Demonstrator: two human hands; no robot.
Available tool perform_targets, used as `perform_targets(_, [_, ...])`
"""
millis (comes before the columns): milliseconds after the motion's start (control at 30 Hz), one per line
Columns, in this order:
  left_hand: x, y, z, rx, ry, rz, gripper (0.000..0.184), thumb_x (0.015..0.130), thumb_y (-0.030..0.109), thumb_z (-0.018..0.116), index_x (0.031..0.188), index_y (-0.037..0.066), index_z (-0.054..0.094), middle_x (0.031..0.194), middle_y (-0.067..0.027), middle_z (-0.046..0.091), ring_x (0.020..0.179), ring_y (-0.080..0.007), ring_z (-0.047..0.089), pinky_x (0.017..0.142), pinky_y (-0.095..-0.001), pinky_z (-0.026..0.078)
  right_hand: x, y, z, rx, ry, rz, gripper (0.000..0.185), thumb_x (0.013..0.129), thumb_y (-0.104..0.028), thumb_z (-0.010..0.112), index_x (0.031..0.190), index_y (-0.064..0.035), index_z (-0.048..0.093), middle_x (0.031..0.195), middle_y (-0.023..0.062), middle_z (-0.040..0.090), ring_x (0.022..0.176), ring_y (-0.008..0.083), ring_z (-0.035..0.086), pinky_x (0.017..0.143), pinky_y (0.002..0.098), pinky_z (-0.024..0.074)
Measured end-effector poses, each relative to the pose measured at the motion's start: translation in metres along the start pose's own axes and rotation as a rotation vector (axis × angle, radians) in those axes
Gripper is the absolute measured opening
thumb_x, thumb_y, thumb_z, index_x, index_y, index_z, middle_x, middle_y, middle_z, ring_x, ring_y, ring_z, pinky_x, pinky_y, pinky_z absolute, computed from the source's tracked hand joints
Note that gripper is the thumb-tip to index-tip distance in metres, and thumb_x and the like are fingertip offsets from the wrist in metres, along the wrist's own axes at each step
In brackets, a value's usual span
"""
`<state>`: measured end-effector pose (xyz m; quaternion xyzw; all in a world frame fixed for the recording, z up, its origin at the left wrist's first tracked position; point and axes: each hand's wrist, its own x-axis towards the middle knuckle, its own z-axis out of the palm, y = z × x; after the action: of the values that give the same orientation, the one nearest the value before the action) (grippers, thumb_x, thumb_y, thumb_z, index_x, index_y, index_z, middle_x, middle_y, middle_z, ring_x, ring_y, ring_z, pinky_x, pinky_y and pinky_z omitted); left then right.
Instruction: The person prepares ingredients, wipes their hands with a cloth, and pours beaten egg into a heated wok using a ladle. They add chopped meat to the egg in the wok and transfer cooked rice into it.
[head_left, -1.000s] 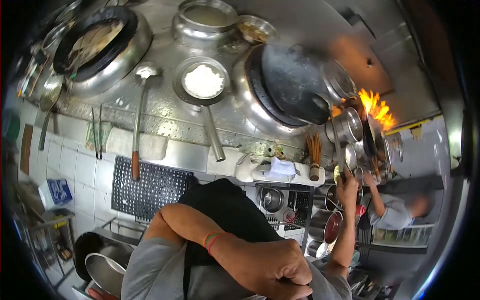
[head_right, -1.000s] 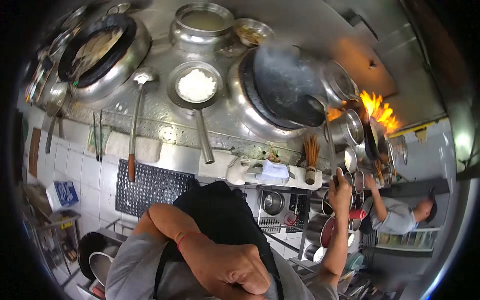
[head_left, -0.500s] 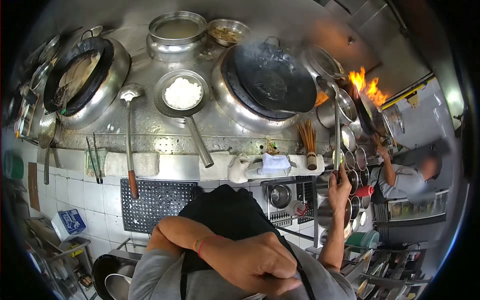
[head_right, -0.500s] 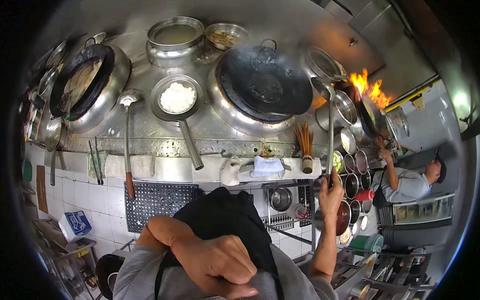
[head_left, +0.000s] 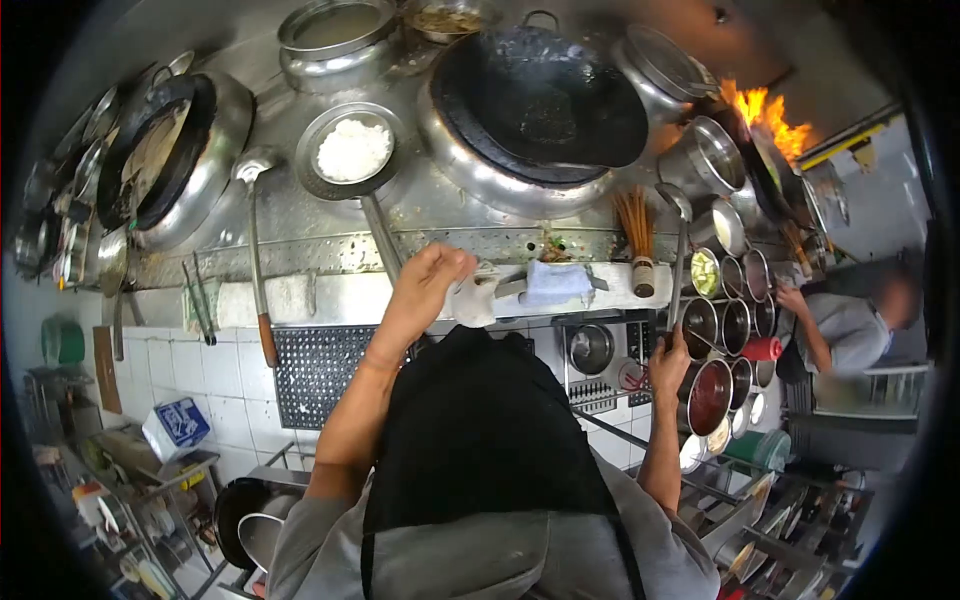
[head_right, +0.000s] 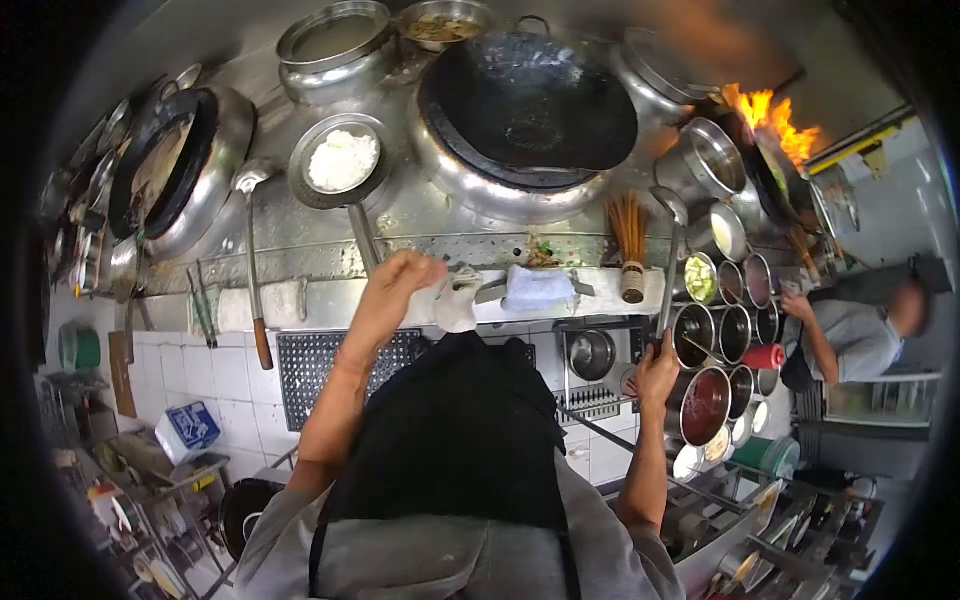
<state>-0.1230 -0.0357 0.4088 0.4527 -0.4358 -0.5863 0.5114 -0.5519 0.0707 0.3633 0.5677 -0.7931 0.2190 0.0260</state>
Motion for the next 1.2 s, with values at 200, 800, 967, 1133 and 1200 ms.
perform_targets(200, [0.022,-0.06,-0.033,0.114,0.245,0.048,0.024,0.091,0.015,0.059,0.107,-0.002,0.055,0.096,-0.0067,0.062,0.088,-0.0108,0.057,0.08,-0.024,0.045,-0.014,0.039,0.038,-0.076,-0.011,-0.013,0.054,0.083,-0.008,0.058,0.135,-0.0039,0.042,0.1,0.0256,0.058,0.083,0.0439,0.059,0.072,0.049,0.0464])
perform_targets(800, [-0.013,-0.074,0.03,0.17,0.143,-0.295,0.058,0.069,0.012,0.071,0.115,-0.013,0.048,0.106,-0.0206,0.062,0.089,-0.0234,0.063,0.078,-0.0303,0.051,0.015,-0.131,-0.001,1.013,-0.626,-0.064,0.024,0.086,-0.009,0.066,0.108,0.0004,0.063,0.091,0.0066,0.062,0.079,0.0118,0.059,0.069,0.0231,0.0481])
perform_targets(967, [-0.021,-0.049,0.068,-0.053,-0.092,-0.244,0.064,0.08,0.029,0.075,0.118,-0.005,0.037,0.11,-0.0117,0.054,0.1,-0.0161,0.054,0.086,-0.0285,0.047,0.001,-0.2,0.014,0.943,-0.805,-0.117,0.061,0.077,-0.019,0.077,0.128,-0.0015,0.048,0.098,0.0077,0.056,0.083,0.0142,0.055,0.069,0.0261,0.048])
perform_targets(1133, [-0.023,-0.029,0.066,-0.533,-0.037,-0.298,0.036,0.092,0.023,0.062,0.11,0.002,0.038,0.108,-0.0118,0.051,0.099,-0.0145,0.054,0.083,-0.0282,0.049,0.015,-0.183,0.031,1.035,-0.924,-0.056,0.064,0.069,-0.023,0.084,0.12,-0.0017,0.052,0.101,0.0081,0.052,0.089,0.0161,0.051,0.075,0.0282,0.046])
perform_targets(1200, [-0.026,-0.02,0.063,-0.523,-0.077,-0.293,0.035,0.092,0.023,0.061,0.109,0.003,0.038,0.107,-0.0106,0.052,0.097,-0.0138,0.054,0.081,-0.0287,0.05,0.015,-0.194,0.026,1.086,-0.867,-0.105,0.059,0.068,-0.023,0.084,0.113,0.0,0.053,0.102,0.0096,0.051,0.096,0.0148,0.05,0.08,0.0292,0.0452])
